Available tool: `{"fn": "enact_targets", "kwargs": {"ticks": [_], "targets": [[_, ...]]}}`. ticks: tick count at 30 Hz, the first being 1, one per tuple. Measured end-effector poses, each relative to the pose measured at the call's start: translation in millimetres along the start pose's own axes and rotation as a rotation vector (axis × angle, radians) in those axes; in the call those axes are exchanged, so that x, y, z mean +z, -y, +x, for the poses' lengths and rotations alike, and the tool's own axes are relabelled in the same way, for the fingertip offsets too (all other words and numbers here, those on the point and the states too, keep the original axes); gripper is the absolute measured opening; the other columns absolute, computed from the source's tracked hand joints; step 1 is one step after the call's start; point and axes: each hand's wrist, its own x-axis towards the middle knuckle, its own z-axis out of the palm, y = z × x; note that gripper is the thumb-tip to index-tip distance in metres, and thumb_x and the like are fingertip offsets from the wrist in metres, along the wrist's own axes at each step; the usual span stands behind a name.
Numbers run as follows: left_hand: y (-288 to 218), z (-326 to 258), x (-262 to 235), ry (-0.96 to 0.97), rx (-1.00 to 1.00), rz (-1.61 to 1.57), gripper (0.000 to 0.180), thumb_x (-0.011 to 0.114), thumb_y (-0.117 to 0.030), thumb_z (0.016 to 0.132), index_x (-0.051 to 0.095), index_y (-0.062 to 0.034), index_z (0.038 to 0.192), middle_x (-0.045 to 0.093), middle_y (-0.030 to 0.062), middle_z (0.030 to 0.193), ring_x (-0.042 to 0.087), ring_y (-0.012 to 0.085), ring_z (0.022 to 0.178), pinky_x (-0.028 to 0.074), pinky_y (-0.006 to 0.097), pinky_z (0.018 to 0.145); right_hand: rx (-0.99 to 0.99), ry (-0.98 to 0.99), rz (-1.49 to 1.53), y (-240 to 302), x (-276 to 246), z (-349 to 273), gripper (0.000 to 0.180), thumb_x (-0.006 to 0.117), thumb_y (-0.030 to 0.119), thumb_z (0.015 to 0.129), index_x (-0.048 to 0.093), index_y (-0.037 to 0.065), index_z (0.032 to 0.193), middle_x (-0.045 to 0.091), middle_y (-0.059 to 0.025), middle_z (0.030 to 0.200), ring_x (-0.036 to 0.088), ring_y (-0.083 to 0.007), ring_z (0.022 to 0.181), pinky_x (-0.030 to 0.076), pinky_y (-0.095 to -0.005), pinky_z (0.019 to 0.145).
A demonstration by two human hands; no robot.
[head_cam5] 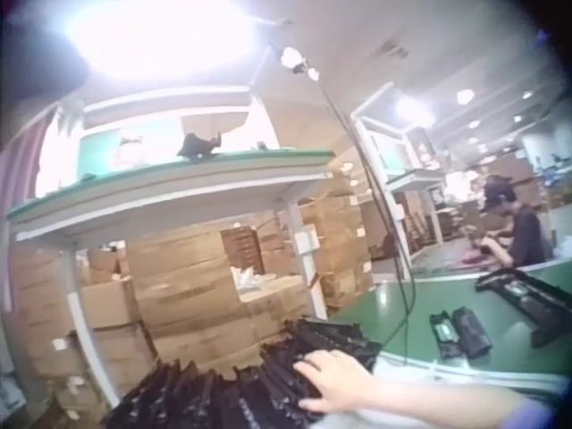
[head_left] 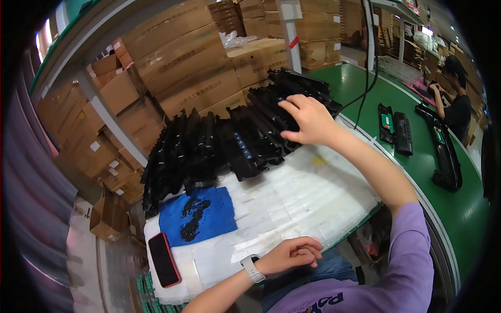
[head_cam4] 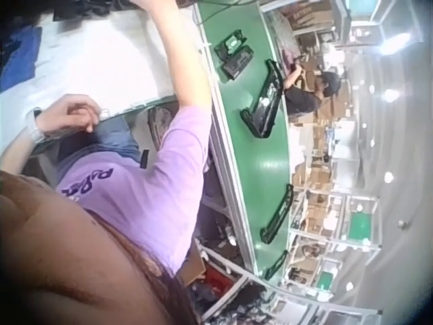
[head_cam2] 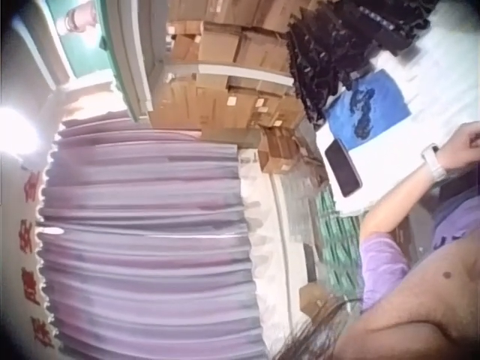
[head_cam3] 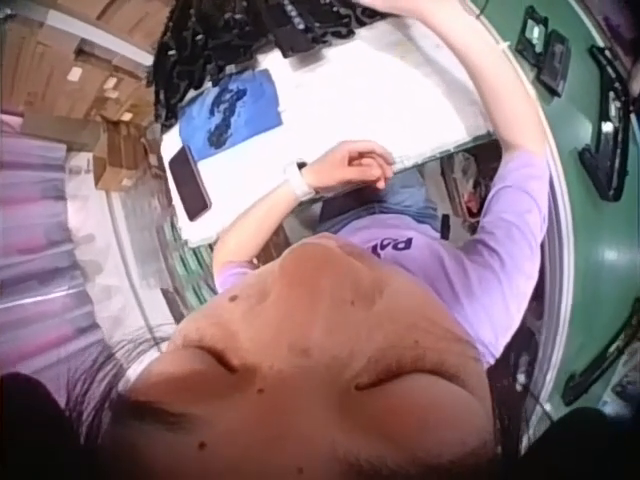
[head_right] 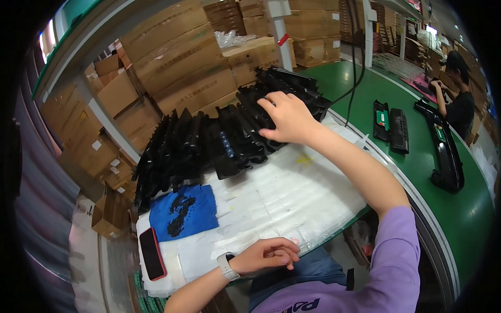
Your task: Installing electronic chips and fastening screws onto printer toner cartridges.
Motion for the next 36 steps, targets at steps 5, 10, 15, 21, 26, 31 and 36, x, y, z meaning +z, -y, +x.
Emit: {"fn": "enact_targets", "kwargs": {"ticks": [5,10,15,21,26,31,36], "targets": [[1.8,-2.5,-1.8,0.048,0.043,0.026,0.031,0.056,-0.007,0.090,0.050,0.0017,0.119,0.060,0.0094,0.103,0.059,0.0118,0.089,0.046,0.022,0.081,0.063,0.425,-0.543,15.9,20.5,-5.4,0.034,0.068,0.011,0.060,0.057,0.000,0.090,0.060,-0.0112,0.080,0.059,-0.0234,0.081,0.045,-0.0343,0.078],[-2.3,-2.6,0.7,0.011,0.069,0.022,0.028,0.061,-0.006,0.087,0.053,-0.0004,0.113,0.059,0.0061,0.099,0.058,0.0092,0.086,0.046,0.021,0.079,0.098,0.124,-0.417,6.5,24.1,-8.4,0.023,0.061,0.001,0.058,0.055,0.002,0.080,0.059,-0.0084,0.067,0.060,-0.0215,0.064,0.049,-0.0313,0.058],[-2.4,-5.8,6.2,0.030,0.127,0.095,0.025,0.061,-0.006,0.087,0.055,-0.0011,0.111,0.059,0.0040,0.096,0.057,0.0083,0.084,0.046,0.021,0.078,0.130,-0.160,-0.231,26.5,-12.9,-25.4,0.027,0.058,-0.005,0.067,0.057,-0.002,0.094,0.057,-0.0099,0.068,0.058,-0.0237,0.062,0.047,-0.0345,0.051],[-17.8,-16.2,16.5,-0.568,0.564,0.889,0.025,0.070,-0.010,0.076,0.061,-0.0042,0.098,0.060,0.0073,0.085,0.059,0.0190,0.075,0.046,0.024,0.071,-0.001,-0.226,0.171,56.3,-56.7,-96.9,0.026,0.064,-0.003,0.064,0.060,-0.002,0.089,0.060,-0.0121,0.071,0.059,-0.0262,0.058,0.047,-0.0342,0.049],[-42.8,-17.6,-0.5,-0.746,0.703,1.772,0.041,0.075,-0.023,0.067,0.060,-0.0058,0.102,0.056,0.0115,0.100,0.055,0.0287,0.092,0.044,0.040,0.074,-0.222,0.038,0.268,66.7,-63.3,-136.8,0.023,0.067,0.010,0.067,0.061,0.001,0.088,0.065,-0.0086,0.080,0.063,-0.0262,0.070,0.053,-0.0313,0.061],[-31.5,-9.0,-22.8,-0.690,0.327,1.787,0.052,0.072,-0.033,0.071,0.055,-0.0047,0.111,0.054,0.0134,0.114,0.047,0.0297,0.116,0.036,0.046,0.095,-0.123,0.279,0.636,66.5,-60.6,-100.6,0.030,0.073,0.025,0.065,0.064,0.005,0.085,0.065,-0.0078,0.082,0.063,-0.0263,0.074,0.052,-0.0341,0.064],[-64.7,-17.8,-28.8,-0.834,0.522,1.776,0.044,0.071,-0.030,0.074,0.058,-0.0003,0.103,0.058,0.0163,0.107,0.054,0.0329,0.106,0.042,0.043,0.089,0.052,0.183,0.675,65.1,-17.9,-64.8,0.019,0.070,0.016,0.070,0.065,0.004,0.084,0.064,-0.0097,0.078,0.062,-0.0260,0.073,0.050,-0.0336,0.062]]}}
